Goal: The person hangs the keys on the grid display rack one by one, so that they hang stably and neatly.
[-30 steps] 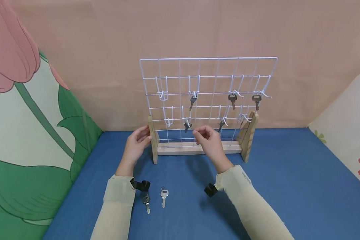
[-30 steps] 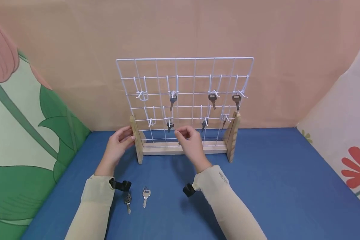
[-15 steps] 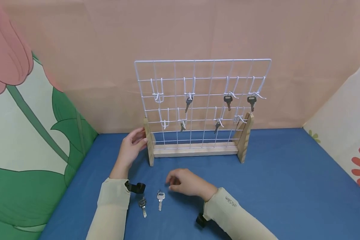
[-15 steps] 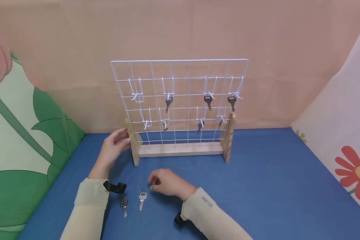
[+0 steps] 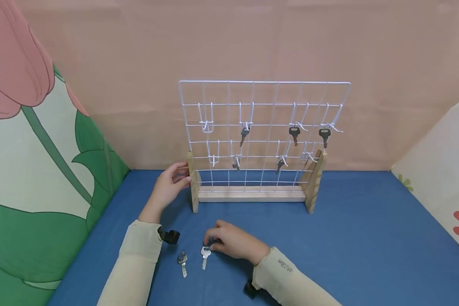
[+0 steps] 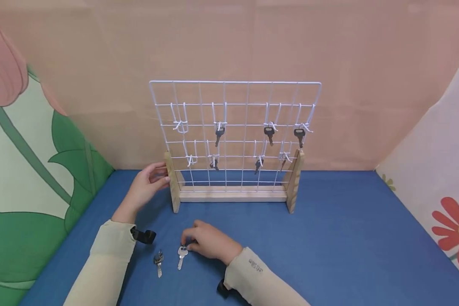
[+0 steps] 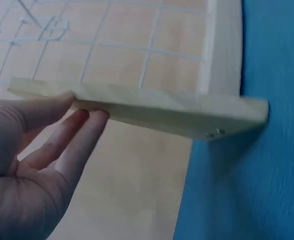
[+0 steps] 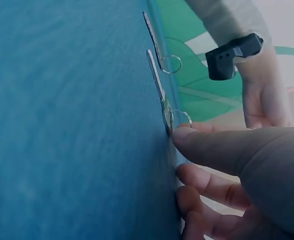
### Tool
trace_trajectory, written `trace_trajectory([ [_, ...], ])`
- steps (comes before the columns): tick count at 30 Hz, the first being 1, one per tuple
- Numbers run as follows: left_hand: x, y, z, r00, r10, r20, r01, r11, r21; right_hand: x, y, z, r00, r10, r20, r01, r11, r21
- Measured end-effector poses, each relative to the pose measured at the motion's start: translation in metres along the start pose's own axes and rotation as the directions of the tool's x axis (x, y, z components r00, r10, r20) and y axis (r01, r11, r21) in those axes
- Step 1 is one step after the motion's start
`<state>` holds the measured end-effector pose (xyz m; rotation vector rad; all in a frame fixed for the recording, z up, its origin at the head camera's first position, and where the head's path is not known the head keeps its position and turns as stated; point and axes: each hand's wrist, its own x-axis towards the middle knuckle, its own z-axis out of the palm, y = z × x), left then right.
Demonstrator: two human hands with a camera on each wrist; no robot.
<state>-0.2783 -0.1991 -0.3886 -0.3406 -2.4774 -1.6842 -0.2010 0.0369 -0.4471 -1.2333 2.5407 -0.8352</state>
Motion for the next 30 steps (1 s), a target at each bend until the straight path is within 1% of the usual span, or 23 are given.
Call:
trace_trajectory([
  [2, 0.002, 0.001, -0.003, 1.0, 0.018, 0.014, -0.019, 0.998, 0.064, 0.002, -0.001, -0.001, 1.0, -0.009, -0.002, 0.009, 1.0, -0.011],
  [6, 0.003, 0.002, 0.001, 0.999, 0.042, 0.032, -0.046, 0.991, 0.129, 0.002, 0.002, -0.003, 0.999, -0.037, -0.011, 0.037, 0.998, -0.047],
  [10, 0.005, 0.002, 0.008, 0.998, 0.055, 0.035, -0.059, 0.991, 0.118, 0.003, 0.006, -0.005, 0.999, -0.035, -0.01, 0.034, 0.998, -0.053],
  [15, 0.007, 0.006, 0.011, 0.998, 0.07, 0.007, -0.07, 0.993, 0.092, 0.004, 0.009, -0.016, 1.0, -0.006, -0.018, 0.006, 1.0, -0.02],
  [19, 0.005, 0.005, 0.012, 0.996, 0.092, -0.022, -0.09, 0.994, 0.067, 0.004, 0.011, -0.02, 0.999, 0.028, -0.027, -0.027, 0.999, 0.016],
  [22, -0.003, 0.0, 0.012, 0.997, 0.07, -0.019, -0.068, 0.995, 0.069, 0.001, 0.012, -0.012, 0.999, 0.053, -0.01, -0.052, 0.996, 0.076],
  [25, -0.012, -0.004, 0.011, 0.999, 0.048, -0.011, -0.046, 0.994, 0.099, -0.001, 0.013, -0.004, 0.998, 0.064, 0.004, -0.064, 0.987, 0.151],
  [27, -0.015, -0.005, 0.009, 0.999, 0.041, -0.014, -0.039, 0.993, 0.11, 0.001, 0.013, -0.002, 0.997, 0.07, 0.012, -0.071, 0.979, 0.19],
  [30, -0.015, -0.008, 0.01, 0.999, 0.045, -0.027, -0.042, 0.994, 0.1, 0.001, 0.016, -0.001, 0.996, 0.085, 0.002, -0.083, 0.969, 0.233],
])
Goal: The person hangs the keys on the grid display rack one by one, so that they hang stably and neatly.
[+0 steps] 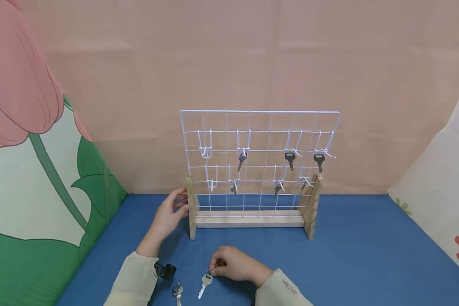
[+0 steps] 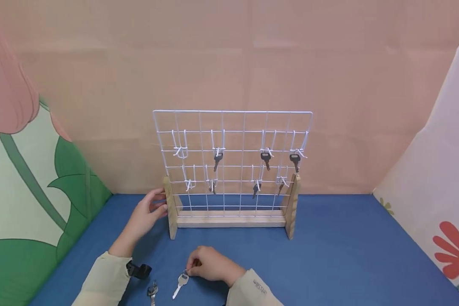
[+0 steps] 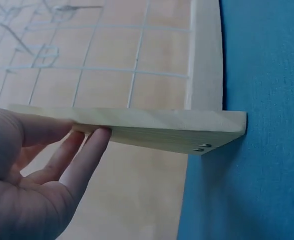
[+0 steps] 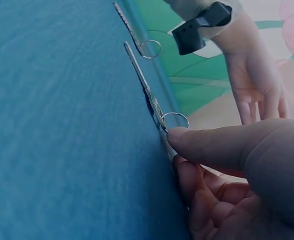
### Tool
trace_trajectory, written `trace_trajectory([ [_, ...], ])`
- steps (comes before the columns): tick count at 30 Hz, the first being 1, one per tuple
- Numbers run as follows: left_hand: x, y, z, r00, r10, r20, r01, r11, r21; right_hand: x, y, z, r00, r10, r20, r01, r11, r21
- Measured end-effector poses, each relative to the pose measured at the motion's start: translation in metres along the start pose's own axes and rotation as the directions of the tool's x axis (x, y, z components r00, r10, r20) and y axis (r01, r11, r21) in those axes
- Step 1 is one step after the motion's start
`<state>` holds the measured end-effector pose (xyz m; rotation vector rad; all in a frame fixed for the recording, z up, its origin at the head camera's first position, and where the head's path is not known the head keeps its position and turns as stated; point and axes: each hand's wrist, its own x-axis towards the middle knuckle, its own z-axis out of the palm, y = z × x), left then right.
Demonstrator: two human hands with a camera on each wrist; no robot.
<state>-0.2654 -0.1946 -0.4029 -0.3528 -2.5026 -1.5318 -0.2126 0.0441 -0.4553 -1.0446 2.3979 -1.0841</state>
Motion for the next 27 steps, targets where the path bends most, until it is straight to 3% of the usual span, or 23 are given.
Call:
trace_trajectory([
  [6, -0.001, -0.005, -0.008, 0.999, -0.021, -0.028, 0.019, 0.999, -0.05, 0.006, -0.003, -0.005, 0.999, -0.01, -0.049, 0.013, 0.998, 0.061],
  [10, 0.002, -0.003, -0.005, 0.999, -0.031, -0.01, 0.029, 0.994, -0.103, -0.001, -0.009, -0.017, 0.988, -0.01, -0.153, 0.019, 0.998, 0.056],
  [14, 0.006, 0.001, -0.001, 0.999, -0.032, -0.011, 0.03, 0.99, -0.135, -0.012, -0.023, -0.035, 0.959, -0.038, -0.28, 0.051, 0.998, 0.04],
  [21, 0.004, 0.0, 0.004, 0.997, -0.053, -0.052, 0.047, 0.992, -0.115, -0.023, -0.056, -0.061, 0.871, -0.104, -0.48, 0.144, 0.988, 0.049],
  [27, 0.003, -0.002, 0.006, 0.996, -0.047, -0.081, 0.037, 0.991, -0.127, -0.014, -0.09, -0.092, 0.752, -0.175, -0.636, 0.25, 0.968, 0.03],
])
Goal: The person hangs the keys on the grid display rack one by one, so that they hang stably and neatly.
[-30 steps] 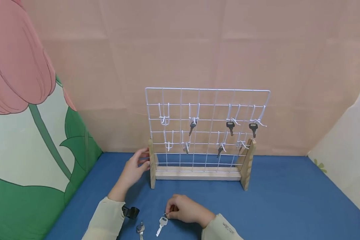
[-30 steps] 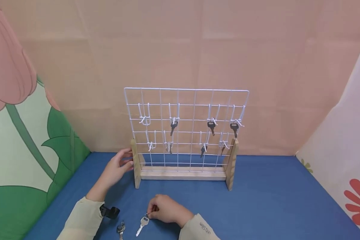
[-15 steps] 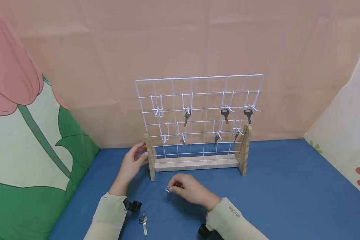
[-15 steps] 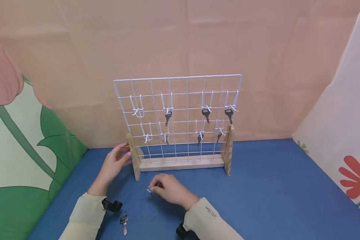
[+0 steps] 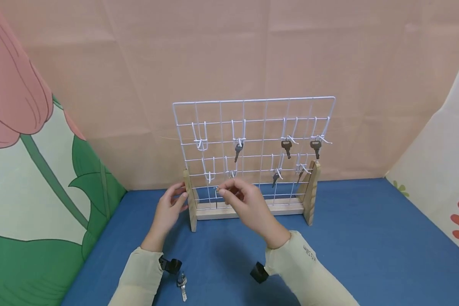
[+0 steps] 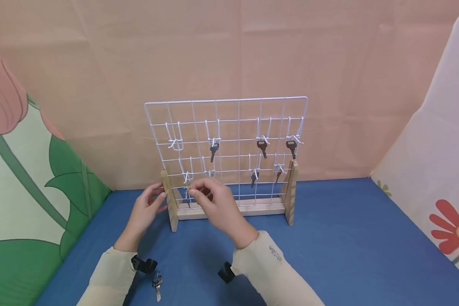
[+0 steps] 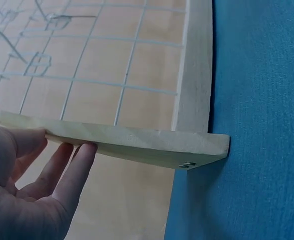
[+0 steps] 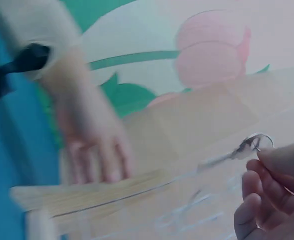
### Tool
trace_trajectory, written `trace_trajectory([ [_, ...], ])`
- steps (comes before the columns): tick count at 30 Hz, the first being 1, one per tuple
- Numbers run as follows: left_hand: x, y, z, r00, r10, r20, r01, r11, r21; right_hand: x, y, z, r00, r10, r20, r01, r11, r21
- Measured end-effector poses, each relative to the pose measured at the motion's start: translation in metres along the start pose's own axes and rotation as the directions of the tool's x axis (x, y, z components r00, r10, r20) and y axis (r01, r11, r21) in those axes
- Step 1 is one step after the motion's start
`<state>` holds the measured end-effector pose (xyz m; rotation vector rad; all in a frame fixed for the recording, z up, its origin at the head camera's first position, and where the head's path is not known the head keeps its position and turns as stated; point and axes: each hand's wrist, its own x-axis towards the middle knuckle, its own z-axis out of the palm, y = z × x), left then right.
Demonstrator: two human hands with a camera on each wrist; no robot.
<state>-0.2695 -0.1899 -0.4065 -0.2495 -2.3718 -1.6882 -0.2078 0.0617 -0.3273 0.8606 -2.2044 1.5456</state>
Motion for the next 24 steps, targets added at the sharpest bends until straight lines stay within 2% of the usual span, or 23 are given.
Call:
trace_trajectory([
  [4, 0.001, -0.001, 0.001, 1.0, 0.012, -0.007, -0.012, 1.0, -0.007, 0.026, -0.016, -0.002, 0.996, -0.024, -0.09, 0.028, 0.999, 0.043],
  [10, 0.002, -0.001, 0.006, 1.0, 0.007, -0.01, -0.007, 1.0, -0.027, 0.052, -0.027, 0.005, 0.988, 0.007, -0.156, 0.009, 0.995, 0.102],
  [15, -0.001, 0.001, 0.008, 1.0, -0.001, -0.009, 0.0, 0.999, -0.042, 0.066, -0.028, 0.01, 0.98, 0.05, -0.194, -0.025, 0.991, 0.131],
  [21, -0.003, 0.003, 0.006, 1.0, -0.014, -0.012, 0.014, 0.999, -0.037, 0.078, -0.025, 0.019, 0.971, 0.118, -0.209, -0.069, 0.971, 0.228],
  [24, -0.004, 0.006, 0.004, 1.0, -0.017, -0.023, 0.016, 0.999, -0.037, 0.083, -0.022, 0.024, 0.962, 0.149, -0.23, -0.093, 0.966, 0.24],
])
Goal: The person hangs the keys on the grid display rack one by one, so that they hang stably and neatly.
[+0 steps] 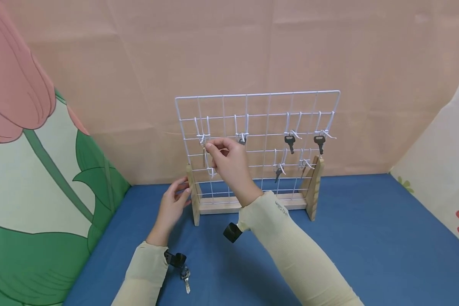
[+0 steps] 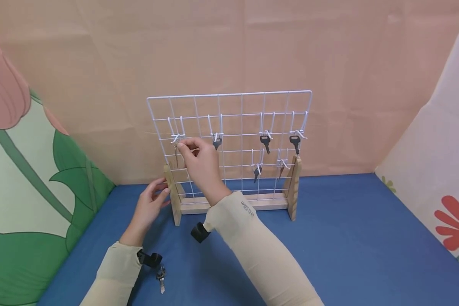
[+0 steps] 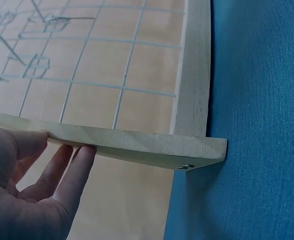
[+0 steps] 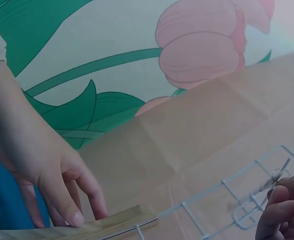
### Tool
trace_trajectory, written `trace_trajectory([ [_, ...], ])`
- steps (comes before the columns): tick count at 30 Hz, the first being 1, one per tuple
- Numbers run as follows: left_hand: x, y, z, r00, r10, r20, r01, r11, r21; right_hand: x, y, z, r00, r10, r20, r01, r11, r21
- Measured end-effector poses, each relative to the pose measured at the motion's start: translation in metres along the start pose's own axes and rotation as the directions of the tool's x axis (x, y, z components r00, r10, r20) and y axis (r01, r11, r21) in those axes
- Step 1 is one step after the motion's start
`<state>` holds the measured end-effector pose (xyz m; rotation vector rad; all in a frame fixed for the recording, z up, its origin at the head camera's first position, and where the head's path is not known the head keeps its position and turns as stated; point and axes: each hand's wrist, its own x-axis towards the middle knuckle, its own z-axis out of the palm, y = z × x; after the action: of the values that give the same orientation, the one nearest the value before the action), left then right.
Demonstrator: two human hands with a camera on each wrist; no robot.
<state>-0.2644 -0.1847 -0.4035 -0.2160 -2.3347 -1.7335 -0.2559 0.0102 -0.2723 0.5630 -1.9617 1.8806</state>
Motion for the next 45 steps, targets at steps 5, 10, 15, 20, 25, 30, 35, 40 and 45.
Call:
trace_trajectory([
  [5, 0.0, 0.0, -0.001, 1.0, -0.006, 0.004, 0.006, 1.0, -0.002, 0.003, 0.004, 0.006, 0.998, 0.05, -0.049, -0.052, 0.998, -0.03],
  [10, 0.0, -0.002, -0.001, 0.999, -0.021, 0.025, 0.022, 1.0, -0.016, 0.0, 0.005, 0.009, 0.996, 0.04, -0.075, -0.046, 0.997, -0.07],
  [15, 0.003, -0.001, -0.002, 0.999, -0.01, 0.04, 0.011, 1.0, -0.008, -0.012, 0.004, 0.001, 0.999, 0.0, -0.045, -0.004, 0.996, -0.09],
  [20, 0.008, -0.001, -0.006, 0.999, 0.003, 0.037, -0.003, 1.0, -0.007, -0.038, 0.013, -0.016, 0.997, 0.027, 0.069, -0.025, 0.999, -0.036],
  [25, 0.012, -0.003, -0.008, 0.998, -0.004, 0.066, 0.01, 0.997, -0.077, -0.071, 0.041, -0.03, 0.975, 0.109, 0.196, -0.102, 0.994, -0.05],
  [30, 0.009, -0.009, -0.009, 0.996, -0.038, 0.086, 0.047, 0.994, -0.103, -0.11, 0.079, -0.019, 0.87, 0.275, 0.409, -0.216, 0.959, -0.185],
  [35, 0.01, -0.011, -0.009, 0.995, -0.036, 0.095, 0.047, 0.992, -0.115, -0.139, 0.101, -0.002, 0.726, 0.371, 0.579, -0.248, 0.927, -0.283],
  [40, 0.012, -0.01, -0.009, 0.993, -0.031, 0.112, 0.045, 0.991, -0.123, -0.158, 0.102, 0.009, 0.642, 0.375, 0.668, -0.21, 0.925, -0.317],
  [45, 0.01, -0.01, -0.011, 0.994, -0.043, 0.105, 0.056, 0.991, -0.124, -0.169, 0.099, 0.023, 0.655, 0.389, 0.648, -0.134, 0.903, -0.407],
])
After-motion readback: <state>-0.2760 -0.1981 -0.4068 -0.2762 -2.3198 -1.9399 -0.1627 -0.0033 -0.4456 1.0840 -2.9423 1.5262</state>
